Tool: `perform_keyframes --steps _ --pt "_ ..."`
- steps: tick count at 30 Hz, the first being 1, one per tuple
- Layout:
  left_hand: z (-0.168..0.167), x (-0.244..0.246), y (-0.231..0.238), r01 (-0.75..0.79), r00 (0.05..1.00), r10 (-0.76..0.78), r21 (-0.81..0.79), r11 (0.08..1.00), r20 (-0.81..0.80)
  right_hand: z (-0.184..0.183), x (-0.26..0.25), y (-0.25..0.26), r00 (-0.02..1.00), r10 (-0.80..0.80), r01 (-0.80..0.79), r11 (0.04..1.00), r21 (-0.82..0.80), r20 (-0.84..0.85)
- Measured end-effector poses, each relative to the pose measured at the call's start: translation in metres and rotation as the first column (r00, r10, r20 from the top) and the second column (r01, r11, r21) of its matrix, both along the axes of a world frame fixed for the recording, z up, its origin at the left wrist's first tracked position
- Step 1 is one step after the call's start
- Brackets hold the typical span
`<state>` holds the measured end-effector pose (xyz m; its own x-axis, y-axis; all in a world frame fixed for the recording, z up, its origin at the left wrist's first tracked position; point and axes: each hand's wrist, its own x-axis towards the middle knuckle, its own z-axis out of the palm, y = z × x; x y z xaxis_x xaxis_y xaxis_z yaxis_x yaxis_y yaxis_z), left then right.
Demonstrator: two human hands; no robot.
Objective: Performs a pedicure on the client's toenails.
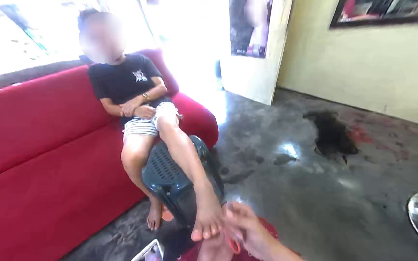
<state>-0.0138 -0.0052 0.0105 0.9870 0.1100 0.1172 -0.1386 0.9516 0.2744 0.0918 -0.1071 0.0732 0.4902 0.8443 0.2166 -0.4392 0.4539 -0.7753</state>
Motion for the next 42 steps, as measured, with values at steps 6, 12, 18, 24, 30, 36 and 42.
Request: perform_keyframes --steps 6,12,18,24,30,36,42 --pt "0.0 0.001 -0.001 -0.063 0.994 0.053 -0.106 0.992 -0.093 -0.01 -0.021 -0.028 0.961 -0.197 0.063 0.838 -0.542 -0.194" --pt "-0.001 0.001 0.0 -0.078 0.996 0.073 -0.116 0.99 -0.048 -0.015 -0.02 -0.025 0.89 -0.067 -0.176 0.861 -0.476 -0.45" --pt "-0.001 0.002 -0.001 -0.062 0.998 0.062 -0.122 0.991 0.001 -0.02 -0.019 -0.024 0.827 0.031 -0.263 0.904 -0.336 -0.562" --pt "0.009 0.004 -0.001 -0.02 0.998 0.028 -0.136 0.991 0.056 -0.015 -0.02 -0.024 0.841 0.019 -0.242 0.907 -0.344 -0.541" --pt "0.013 0.005 -0.001 -0.023 0.999 0.028 -0.118 0.993 0.042 -0.025 -0.016 -0.022 0.857 -0.002 -0.223 0.9 -0.375 -0.515" --pt "0.007 0.003 -0.001 -0.027 0.998 0.036 -0.137 0.99 0.059 -0.019 -0.024 -0.024 0.862 -0.065 -0.167 0.9 -0.402 -0.503" --pt "-0.006 0.001 0.002 -0.034 0.999 0.028 -0.2 0.979 -0.03 -0.021 -0.022 -0.021 0.821 -0.042 -0.201 0.912 -0.358 -0.57"
